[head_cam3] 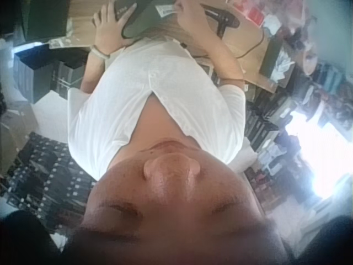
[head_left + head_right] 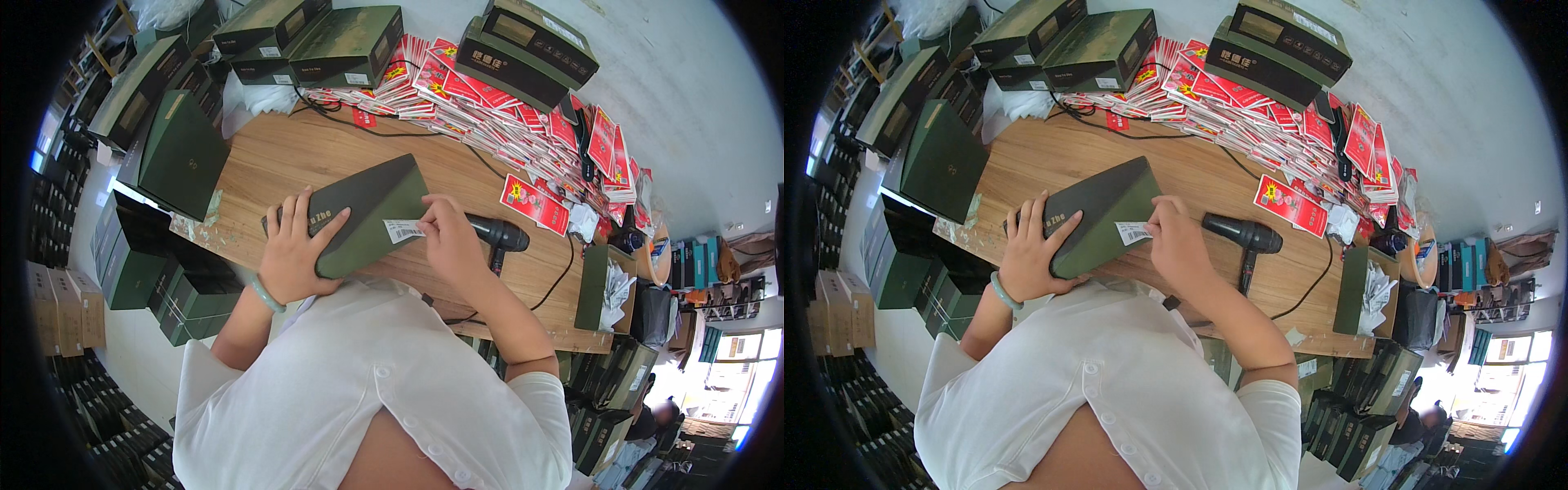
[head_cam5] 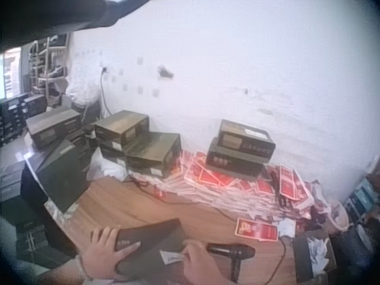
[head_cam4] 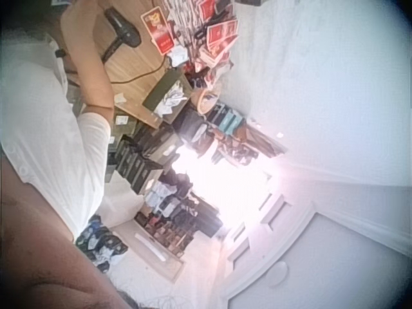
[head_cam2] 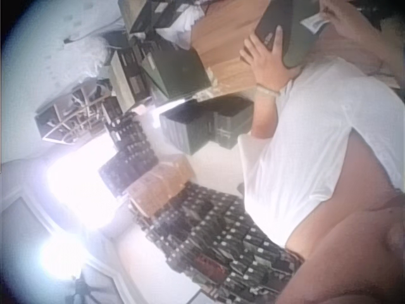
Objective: The person packs shoes into green shoe boxes, wraps them in tissue paper, and seals the boxes using a hairdryer to activate adhesive labels. The person also stacks the sealed boxes and handles additional shoe boxes from the floor.
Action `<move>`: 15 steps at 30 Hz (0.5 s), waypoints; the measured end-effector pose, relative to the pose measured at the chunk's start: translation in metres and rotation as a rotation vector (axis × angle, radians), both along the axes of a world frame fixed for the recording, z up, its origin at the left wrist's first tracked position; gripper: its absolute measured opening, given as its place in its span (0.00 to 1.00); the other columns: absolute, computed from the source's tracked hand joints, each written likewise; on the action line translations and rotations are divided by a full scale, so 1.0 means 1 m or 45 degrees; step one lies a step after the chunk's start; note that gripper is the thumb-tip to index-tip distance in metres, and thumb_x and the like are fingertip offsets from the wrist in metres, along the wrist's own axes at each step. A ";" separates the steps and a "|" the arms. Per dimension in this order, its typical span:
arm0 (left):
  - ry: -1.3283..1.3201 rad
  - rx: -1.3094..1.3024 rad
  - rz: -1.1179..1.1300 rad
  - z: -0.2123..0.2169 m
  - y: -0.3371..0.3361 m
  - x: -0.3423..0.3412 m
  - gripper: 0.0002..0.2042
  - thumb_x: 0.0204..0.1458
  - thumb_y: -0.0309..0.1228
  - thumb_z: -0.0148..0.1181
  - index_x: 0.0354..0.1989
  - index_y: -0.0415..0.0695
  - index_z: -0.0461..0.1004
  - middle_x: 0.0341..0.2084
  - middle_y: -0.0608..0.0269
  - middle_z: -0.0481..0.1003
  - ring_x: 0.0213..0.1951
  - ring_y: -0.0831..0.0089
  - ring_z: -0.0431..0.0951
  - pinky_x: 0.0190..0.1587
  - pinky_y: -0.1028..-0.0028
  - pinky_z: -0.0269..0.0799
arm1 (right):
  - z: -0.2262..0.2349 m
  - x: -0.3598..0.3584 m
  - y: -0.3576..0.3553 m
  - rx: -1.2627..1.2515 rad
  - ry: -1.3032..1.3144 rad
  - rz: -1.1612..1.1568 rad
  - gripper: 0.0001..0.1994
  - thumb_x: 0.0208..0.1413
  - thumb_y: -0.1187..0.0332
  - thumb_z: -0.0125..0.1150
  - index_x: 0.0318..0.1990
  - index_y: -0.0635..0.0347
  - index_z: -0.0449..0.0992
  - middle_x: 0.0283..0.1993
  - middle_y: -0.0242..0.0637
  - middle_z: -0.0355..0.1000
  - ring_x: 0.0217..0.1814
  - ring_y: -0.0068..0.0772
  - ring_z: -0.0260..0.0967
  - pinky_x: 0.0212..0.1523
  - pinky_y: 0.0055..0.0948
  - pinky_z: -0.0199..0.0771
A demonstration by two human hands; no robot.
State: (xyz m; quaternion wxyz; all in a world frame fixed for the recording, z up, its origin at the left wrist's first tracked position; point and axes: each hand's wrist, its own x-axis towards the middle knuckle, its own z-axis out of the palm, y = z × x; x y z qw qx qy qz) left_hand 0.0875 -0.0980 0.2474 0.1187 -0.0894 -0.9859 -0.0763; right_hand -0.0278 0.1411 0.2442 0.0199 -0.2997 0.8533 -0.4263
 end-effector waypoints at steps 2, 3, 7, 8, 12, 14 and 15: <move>0.002 0.001 0.013 0.000 0.002 -0.002 0.47 0.26 0.55 0.69 0.63 0.58 0.64 0.60 0.33 0.54 0.58 0.41 0.56 0.59 0.47 0.48 | -0.010 -0.004 0.006 -0.072 0.081 0.039 0.05 0.54 0.82 0.52 0.36 0.66 0.64 0.55 0.51 0.66 0.44 0.48 0.71 0.42 0.35 0.71; -0.004 0.008 0.010 0.001 0.001 -0.003 0.47 0.26 0.55 0.69 0.63 0.58 0.64 0.60 0.33 0.54 0.58 0.41 0.56 0.59 0.47 0.48 | -0.012 -0.008 0.012 -0.159 0.048 -0.037 0.06 0.54 0.82 0.51 0.37 0.66 0.63 0.55 0.51 0.66 0.45 0.45 0.71 0.43 0.33 0.71; -0.013 0.041 0.003 0.000 -0.004 -0.007 0.47 0.24 0.52 0.69 0.63 0.59 0.63 0.60 0.33 0.54 0.58 0.42 0.56 0.58 0.47 0.48 | -0.008 -0.012 0.023 -0.496 -0.087 -0.233 0.12 0.55 0.86 0.48 0.43 0.64 0.58 0.54 0.45 0.64 0.53 0.32 0.67 0.51 0.26 0.68; -0.005 0.048 0.000 0.000 -0.006 -0.011 0.48 0.24 0.51 0.69 0.64 0.60 0.63 0.60 0.34 0.54 0.58 0.42 0.56 0.58 0.47 0.47 | -0.016 -0.012 0.023 -0.654 -0.165 -0.225 0.13 0.54 0.88 0.47 0.43 0.64 0.57 0.55 0.46 0.62 0.54 0.34 0.66 0.54 0.27 0.67; 0.011 0.093 0.155 -0.011 -0.017 -0.042 0.47 0.27 0.55 0.68 0.64 0.60 0.62 0.58 0.34 0.56 0.59 0.42 0.55 0.59 0.48 0.48 | -0.042 -0.011 0.026 -0.920 -0.362 -0.394 0.17 0.53 0.87 0.53 0.45 0.62 0.55 0.54 0.45 0.60 0.57 0.31 0.63 0.57 0.26 0.67; -0.022 0.047 0.232 -0.013 -0.016 -0.072 0.46 0.28 0.55 0.68 0.64 0.59 0.62 0.60 0.35 0.56 0.60 0.42 0.56 0.59 0.49 0.49 | -0.060 -0.007 0.028 -0.883 -0.359 -0.417 0.15 0.55 0.81 0.57 0.44 0.61 0.57 0.52 0.41 0.63 0.55 0.28 0.64 0.56 0.24 0.66; -0.035 0.024 0.277 -0.014 -0.014 -0.087 0.46 0.29 0.56 0.67 0.65 0.59 0.62 0.60 0.35 0.56 0.60 0.42 0.56 0.60 0.49 0.49 | -0.068 -0.005 0.026 -0.864 -0.357 -0.422 0.14 0.57 0.78 0.59 0.43 0.61 0.58 0.51 0.39 0.64 0.55 0.26 0.64 0.55 0.24 0.66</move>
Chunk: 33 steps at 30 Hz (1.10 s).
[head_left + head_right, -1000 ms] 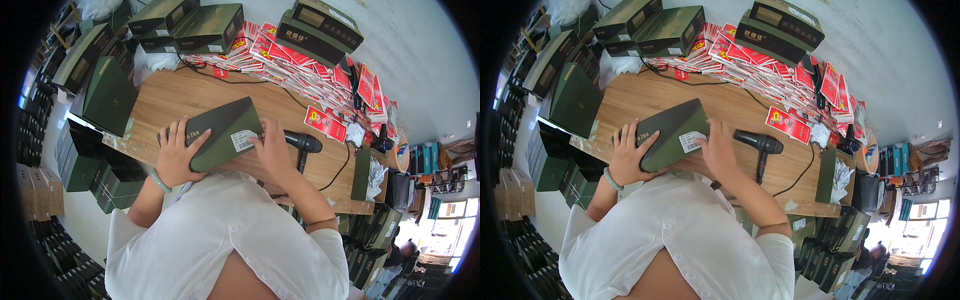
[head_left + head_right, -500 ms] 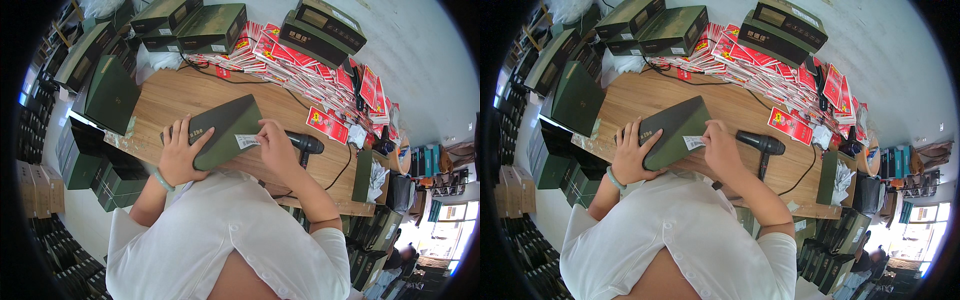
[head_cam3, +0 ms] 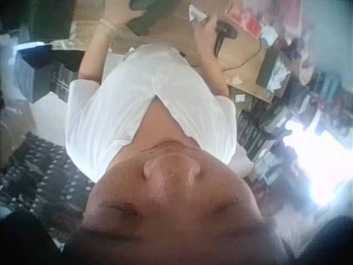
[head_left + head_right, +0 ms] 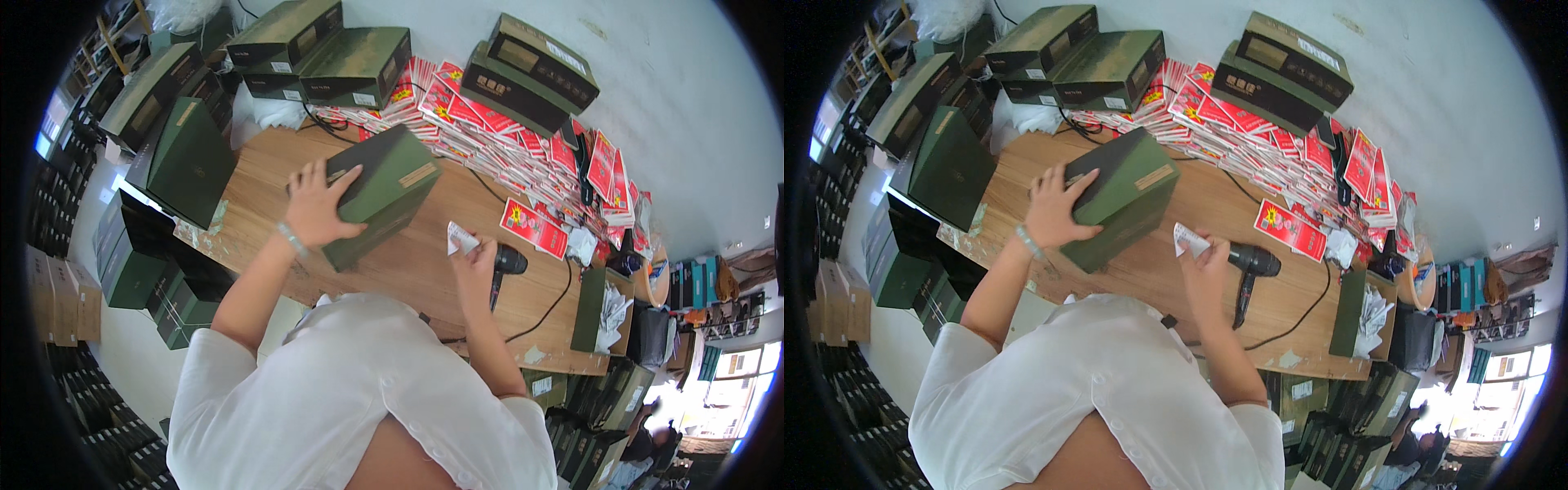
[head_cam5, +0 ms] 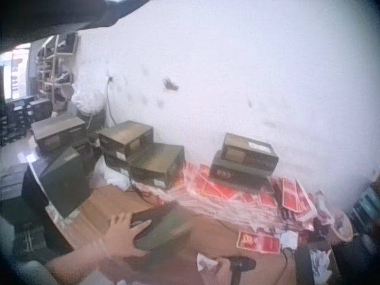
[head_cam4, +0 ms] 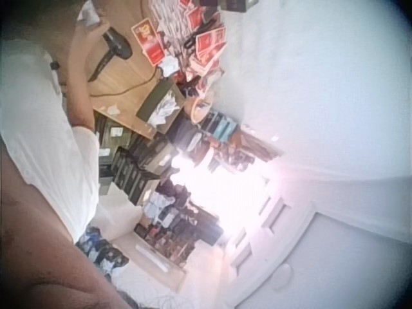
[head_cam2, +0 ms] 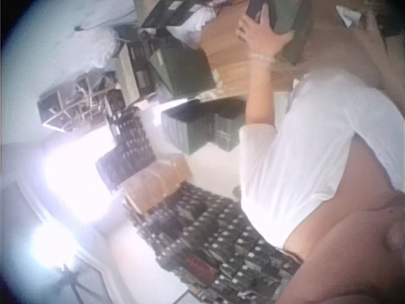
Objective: The person packs shoes into green shoe boxes, wraps them in tissue paper, and seals the boxes using a hairdryer to activate adhesive labels. The person also stacks the sealed boxes and handles additional shoe boxes from the floor.
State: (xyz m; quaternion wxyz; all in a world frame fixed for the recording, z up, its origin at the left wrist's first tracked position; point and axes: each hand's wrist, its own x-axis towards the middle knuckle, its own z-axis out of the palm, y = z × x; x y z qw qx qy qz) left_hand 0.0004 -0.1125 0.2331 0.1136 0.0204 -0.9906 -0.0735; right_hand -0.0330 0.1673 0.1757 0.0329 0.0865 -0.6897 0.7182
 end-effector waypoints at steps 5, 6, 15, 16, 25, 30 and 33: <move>0.540 0.606 -0.371 -0.016 0.019 -0.097 0.34 0.45 0.43 0.65 0.63 0.51 0.63 0.61 0.43 0.58 0.61 0.49 0.61 0.61 0.55 0.55 | 0.023 0.015 -0.013 0.413 -0.226 -0.069 0.20 0.55 0.70 0.64 0.48 0.63 0.58 0.48 0.40 0.66 0.50 0.26 0.65 0.52 0.26 0.66; 0.811 0.993 -0.659 -0.023 0.017 -0.120 0.29 0.49 0.35 0.64 0.62 0.47 0.63 0.61 0.46 0.59 0.61 0.52 0.62 0.62 0.58 0.56 | 0.020 0.015 -0.007 0.377 -0.208 -0.092 0.22 0.54 0.69 0.64 0.50 0.65 0.58 0.48 0.41 0.66 0.50 0.28 0.65 0.52 0.27 0.66; 0.625 -0.191 0.789 -0.028 -0.212 -0.055 0.43 0.40 0.56 0.64 0.65 0.52 0.56 0.58 0.47 0.59 0.61 0.50 0.55 0.61 0.41 0.45 | -0.053 0.018 0.090 0.217 -0.130 -0.355 0.22 0.57 0.66 0.63 0.51 0.64 0.58 0.45 0.38 0.67 0.41 0.25 0.68 0.37 0.22 0.70; 0.334 -0.189 0.925 -0.021 -0.255 -0.037 0.49 0.36 0.63 0.63 0.67 0.54 0.53 0.60 0.41 0.55 0.63 0.46 0.51 0.62 0.37 0.40 | -0.062 0.023 0.100 0.214 -0.208 -0.377 0.21 0.57 0.66 0.63 0.51 0.64 0.59 0.44 0.37 0.67 0.39 0.24 0.67 0.36 0.22 0.69; -0.694 0.131 1.285 0.027 -0.419 0.067 0.70 0.21 0.77 0.60 0.72 0.62 0.27 0.68 0.31 0.26 0.70 0.40 0.23 0.67 0.42 0.28 | -0.071 0.034 0.076 0.318 -0.277 -0.307 0.22 0.58 0.65 0.62 0.52 0.65 0.59 0.46 0.40 0.66 0.47 0.29 0.64 0.49 0.28 0.65; -0.667 0.140 1.190 0.018 -0.431 0.072 0.65 0.22 0.75 0.61 0.72 0.66 0.33 0.67 0.27 0.39 0.69 0.35 0.38 0.67 0.43 0.34 | -0.041 0.023 0.039 0.336 -0.113 -0.237 0.21 0.58 0.66 0.61 0.52 0.64 0.59 0.48 0.41 0.65 0.50 0.29 0.63 0.54 0.29 0.62; -0.485 0.025 1.151 0.010 -0.398 0.071 0.60 0.26 0.69 0.64 0.72 0.67 0.40 0.64 0.27 0.47 0.66 0.34 0.47 0.65 0.43 0.39 | -0.042 0.026 0.036 0.344 -0.093 -0.238 0.22 0.58 0.67 0.61 0.53 0.64 0.58 0.48 0.41 0.65 0.50 0.29 0.63 0.55 0.30 0.62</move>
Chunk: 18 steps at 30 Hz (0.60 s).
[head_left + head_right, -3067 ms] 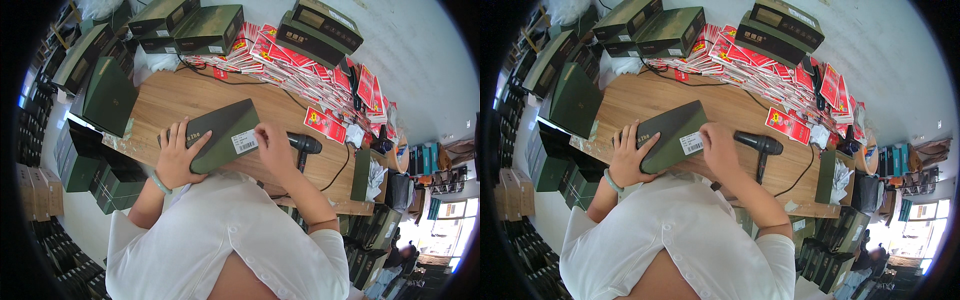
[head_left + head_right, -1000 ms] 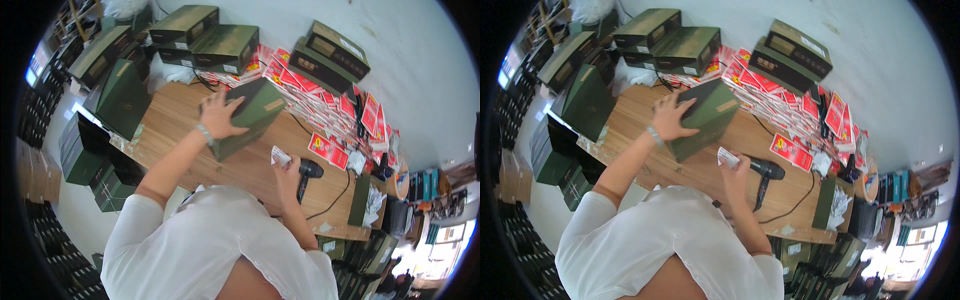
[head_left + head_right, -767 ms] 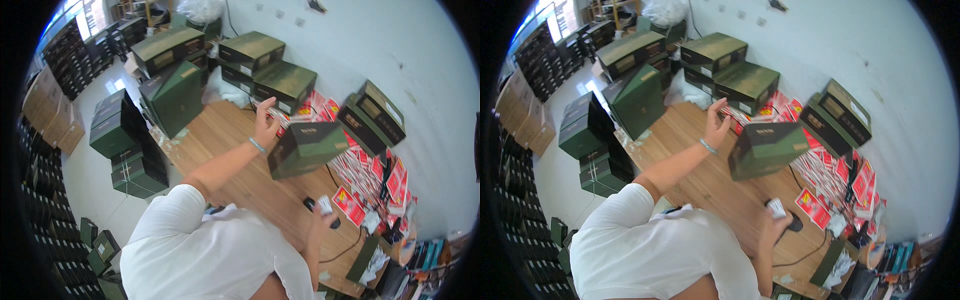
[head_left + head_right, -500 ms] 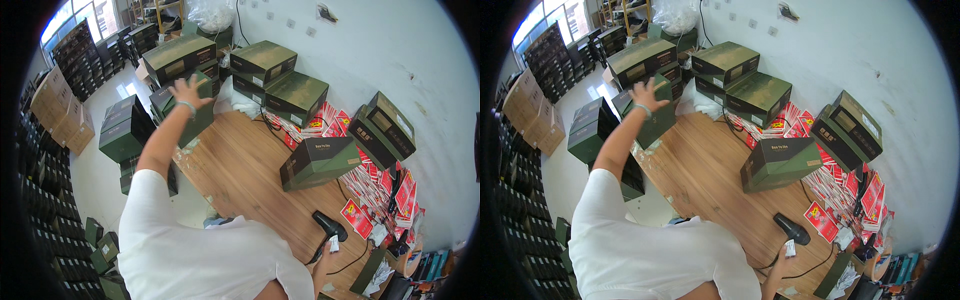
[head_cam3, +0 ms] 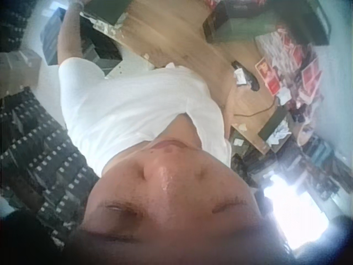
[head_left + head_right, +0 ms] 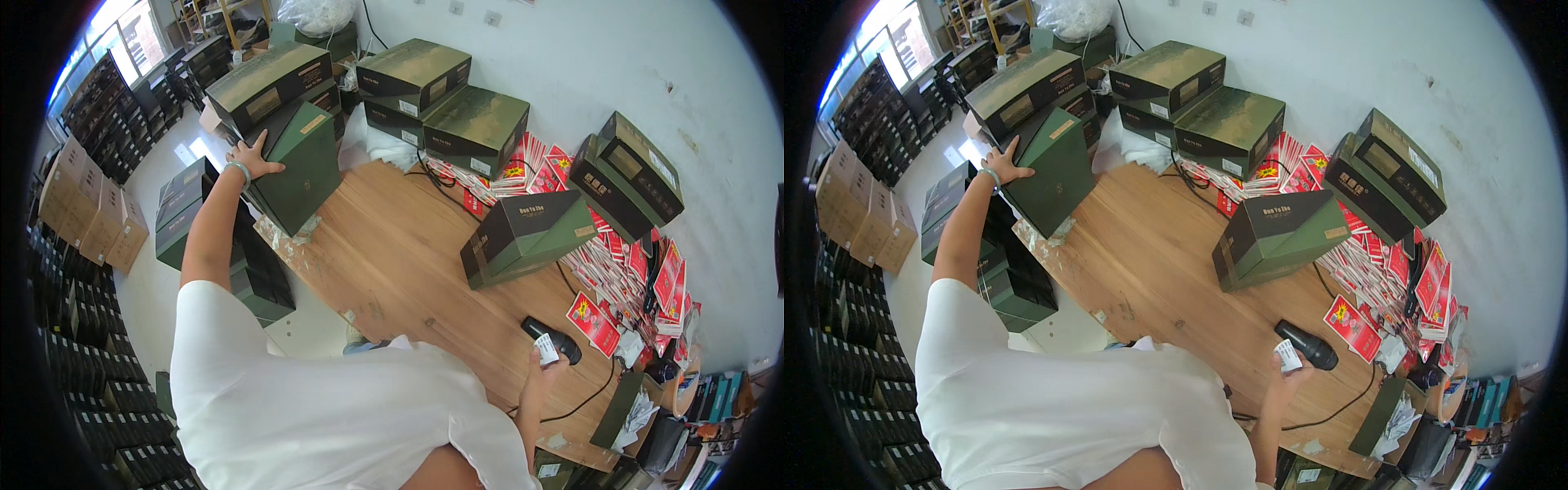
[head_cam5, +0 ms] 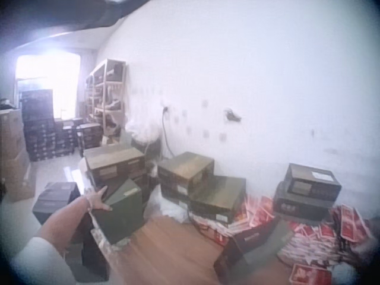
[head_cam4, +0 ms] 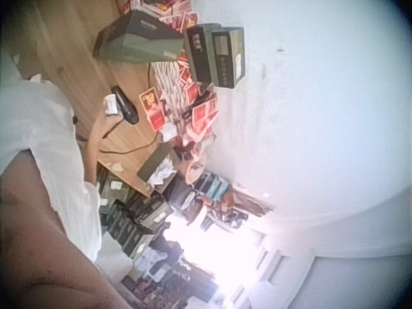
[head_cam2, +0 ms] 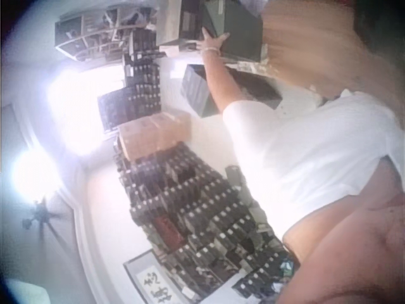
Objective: The person packs shoes into green shoe boxes, wraps them in tissue paper, and seals the boxes using a hairdryer to activate adhesive labels. The person also stacks the sealed boxes and handles additional shoe boxes from the floor.
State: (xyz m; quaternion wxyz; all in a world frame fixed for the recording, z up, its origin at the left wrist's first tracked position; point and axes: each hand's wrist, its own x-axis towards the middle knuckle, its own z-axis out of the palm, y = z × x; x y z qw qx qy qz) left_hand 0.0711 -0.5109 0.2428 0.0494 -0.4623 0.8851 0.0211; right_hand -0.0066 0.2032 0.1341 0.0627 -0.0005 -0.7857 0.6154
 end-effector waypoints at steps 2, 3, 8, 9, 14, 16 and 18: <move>0.067 -0.170 -0.104 -0.006 0.025 0.000 0.57 0.27 0.65 0.65 0.71 0.66 0.45 0.61 0.28 0.52 0.63 0.34 0.52 0.63 0.42 0.43 | -0.012 0.002 0.002 -0.037 0.023 -0.003 0.22 0.56 0.67 0.63 0.52 0.65 0.58 0.49 0.41 0.65 0.51 0.29 0.64 0.55 0.30 0.63; 0.095 -0.253 -0.199 -0.008 0.041 0.006 0.57 0.26 0.64 0.66 0.71 0.65 0.46 0.61 0.28 0.53 0.63 0.35 0.53 0.62 0.42 0.43 | -0.011 0.004 0.001 -0.068 0.007 0.002 0.26 0.53 0.66 0.67 0.52 0.65 0.58 0.49 0.42 0.65 0.50 0.30 0.65 0.54 0.30 0.64; 0.286 -0.499 -0.698 -0.005 0.146 0.025 0.55 0.24 0.56 0.69 0.69 0.62 0.51 0.57 0.29 0.55 0.59 0.36 0.54 0.62 0.43 0.45 | 0.022 0.004 -0.015 -0.155 -0.012 0.043 0.32 0.47 0.63 0.73 0.52 0.65 0.58 0.49 0.44 0.66 0.49 0.30 0.67 0.52 0.29 0.67; 0.316 -0.519 -0.782 -0.006 0.165 0.027 0.55 0.24 0.55 0.69 0.69 0.62 0.51 0.57 0.29 0.55 0.59 0.36 0.54 0.62 0.43 0.45 | 0.029 0.004 -0.016 -0.152 -0.021 0.060 0.32 0.47 0.64 0.73 0.52 0.65 0.57 0.48 0.44 0.66 0.49 0.30 0.67 0.52 0.29 0.67; 0.255 -0.157 -1.075 0.019 0.269 0.034 0.53 0.25 0.55 0.69 0.68 0.61 0.54 0.55 0.28 0.56 0.57 0.34 0.56 0.62 0.47 0.48 | 0.045 0.009 -0.024 0.111 0.086 0.191 0.30 0.44 0.64 0.74 0.50 0.66 0.61 0.48 0.42 0.64 0.50 0.34 0.65 0.52 0.33 0.66; 0.229 -0.043 -1.243 0.019 0.299 0.037 0.52 0.24 0.56 0.69 0.68 0.61 0.56 0.55 0.28 0.56 0.56 0.34 0.57 0.62 0.48 0.50 | 0.064 0.015 -0.039 0.160 0.136 0.276 0.30 0.44 0.64 0.74 0.49 0.66 0.61 0.49 0.45 0.62 0.52 0.37 0.62 0.53 0.35 0.64; 0.239 0.044 -1.399 0.017 0.332 0.036 0.52 0.24 0.56 0.69 0.67 0.61 0.57 0.55 0.28 0.56 0.57 0.34 0.57 0.63 0.47 0.49 | 0.071 0.017 -0.047 0.271 0.235 0.351 0.30 0.44 0.64 0.74 0.48 0.66 0.59 0.51 0.46 0.60 0.53 0.36 0.61 0.53 0.33 0.64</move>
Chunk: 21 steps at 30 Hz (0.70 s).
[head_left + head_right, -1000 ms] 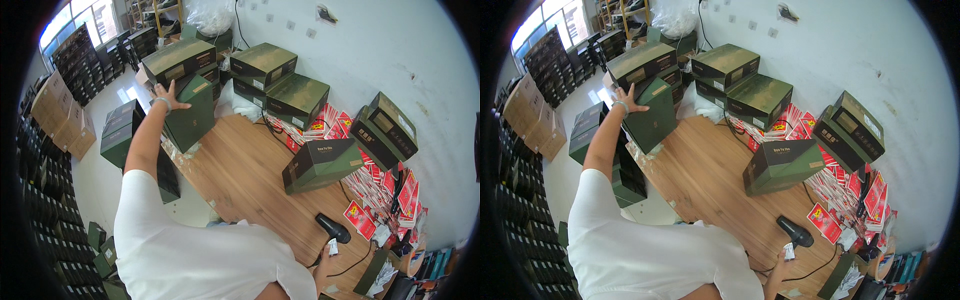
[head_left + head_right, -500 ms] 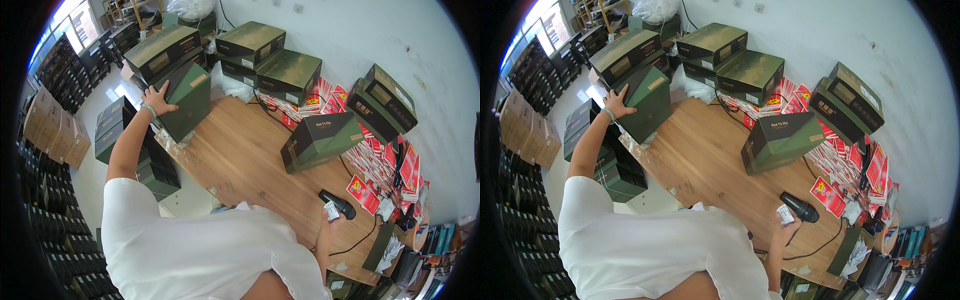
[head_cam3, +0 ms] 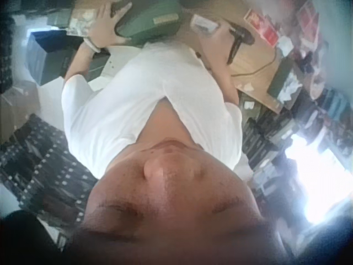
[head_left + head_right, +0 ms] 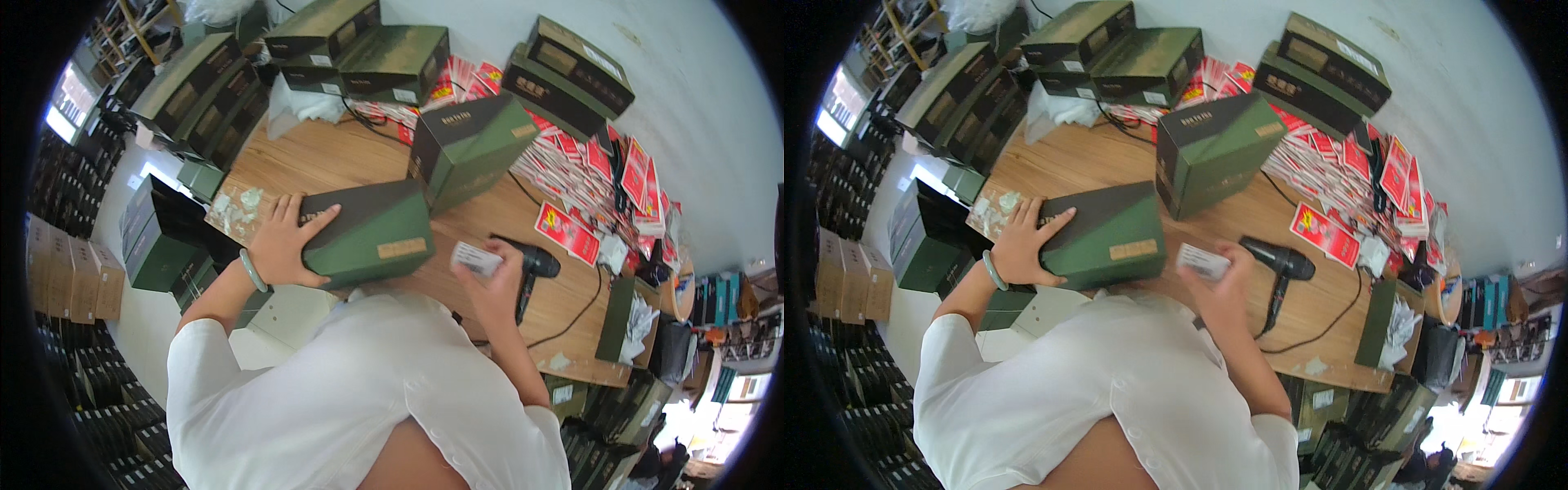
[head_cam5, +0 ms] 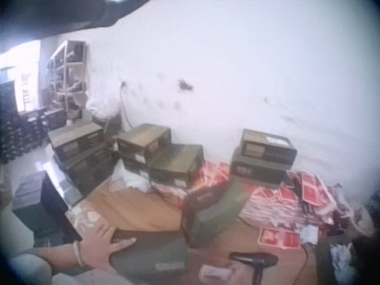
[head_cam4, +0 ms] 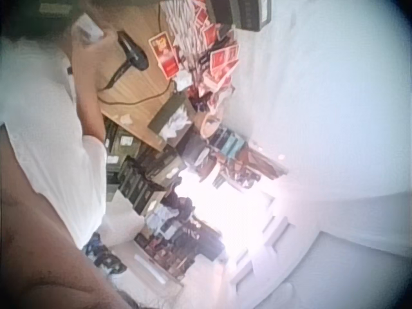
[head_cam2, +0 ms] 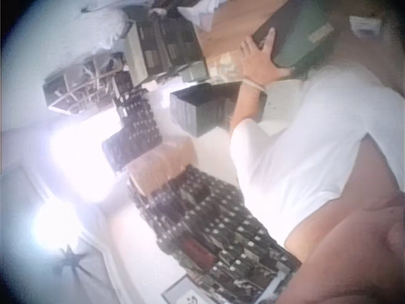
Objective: The person packs shoes into green shoe boxes, wraps them in tissue paper, and seals the boxes using a hairdryer to activate adhesive labels. The person also stacks the sealed boxes and handles additional shoe boxes from the floor.
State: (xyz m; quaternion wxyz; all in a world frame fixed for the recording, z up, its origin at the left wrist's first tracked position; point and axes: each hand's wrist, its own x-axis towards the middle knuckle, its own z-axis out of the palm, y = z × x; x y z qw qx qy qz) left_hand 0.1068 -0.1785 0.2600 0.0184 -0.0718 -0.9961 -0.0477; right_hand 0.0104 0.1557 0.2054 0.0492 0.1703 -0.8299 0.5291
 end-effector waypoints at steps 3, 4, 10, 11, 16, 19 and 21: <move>-0.007 0.047 -0.122 0.002 0.040 -0.001 0.52 0.25 0.56 0.69 0.67 0.60 0.58 0.56 0.29 0.56 0.57 0.35 0.57 0.63 0.45 0.48 | 0.006 0.005 -0.010 0.144 0.017 0.090 0.30 0.45 0.65 0.73 0.48 0.65 0.57 0.52 0.44 0.59 0.52 0.31 0.62 0.52 0.31 0.66; 0.010 0.041 -0.142 0.000 0.047 -0.001 0.52 0.25 0.56 0.69 0.67 0.59 0.58 0.56 0.29 0.56 0.57 0.35 0.57 0.63 0.44 0.47 | 0.006 0.006 -0.014 0.094 -0.068 0.128 0.30 0.45 0.65 0.74 0.47 0.66 0.57 0.52 0.44 0.59 0.52 0.31 0.61 0.52 0.31 0.66; 0.030 0.065 -0.176 -0.008 0.045 -0.007 0.53 0.28 0.57 0.69 0.68 0.55 0.54 0.62 0.31 0.51 0.62 0.35 0.53 0.64 0.41 0.44 | 0.020 0.013 -0.023 0.194 -0.055 0.222 0.29 0.45 0.62 0.73 0.42 0.64 0.56 0.51 0.47 0.57 0.54 0.42 0.54 0.54 0.37 0.60; 0.015 0.077 -0.171 -0.007 0.049 -0.008 0.53 0.28 0.57 0.70 0.68 0.55 0.54 0.63 0.31 0.50 0.64 0.36 0.52 0.64 0.41 0.43 | 0.021 0.012 -0.026 0.207 -0.080 0.227 0.28 0.45 0.62 0.73 0.42 0.63 0.56 0.51 0.47 0.56 0.55 0.43 0.53 0.54 0.37 0.59; -0.005 0.195 -0.249 -0.008 0.070 -0.010 0.50 0.32 0.54 0.70 0.69 0.61 0.53 0.67 0.37 0.46 0.67 0.40 0.49 0.65 0.41 0.42 | 0.019 0.012 -0.030 0.275 -0.048 0.251 0.29 0.45 0.63 0.73 0.42 0.64 0.56 0.53 0.50 0.53 0.57 0.46 0.50 0.53 0.38 0.60; -0.026 0.153 -0.266 -0.009 0.077 -0.012 0.48 0.34 0.54 0.70 0.68 0.66 0.53 0.67 0.40 0.46 0.67 0.41 0.49 0.65 0.40 0.43 | 0.025 0.015 -0.032 0.276 -0.161 0.265 0.28 0.45 0.65 0.73 0.42 0.64 0.55 0.57 0.53 0.49 0.61 0.51 0.49 0.54 0.40 0.62; -0.024 0.129 -0.284 -0.009 0.079 -0.012 0.48 0.34 0.53 0.70 0.68 0.67 0.53 0.67 0.40 0.47 0.67 0.41 0.50 0.64 0.39 0.43 | 0.024 0.015 -0.033 0.287 -0.152 0.272 0.29 0.45 0.65 0.73 0.42 0.64 0.55 0.57 0.53 0.48 0.61 0.52 0.49 0.54 0.40 0.62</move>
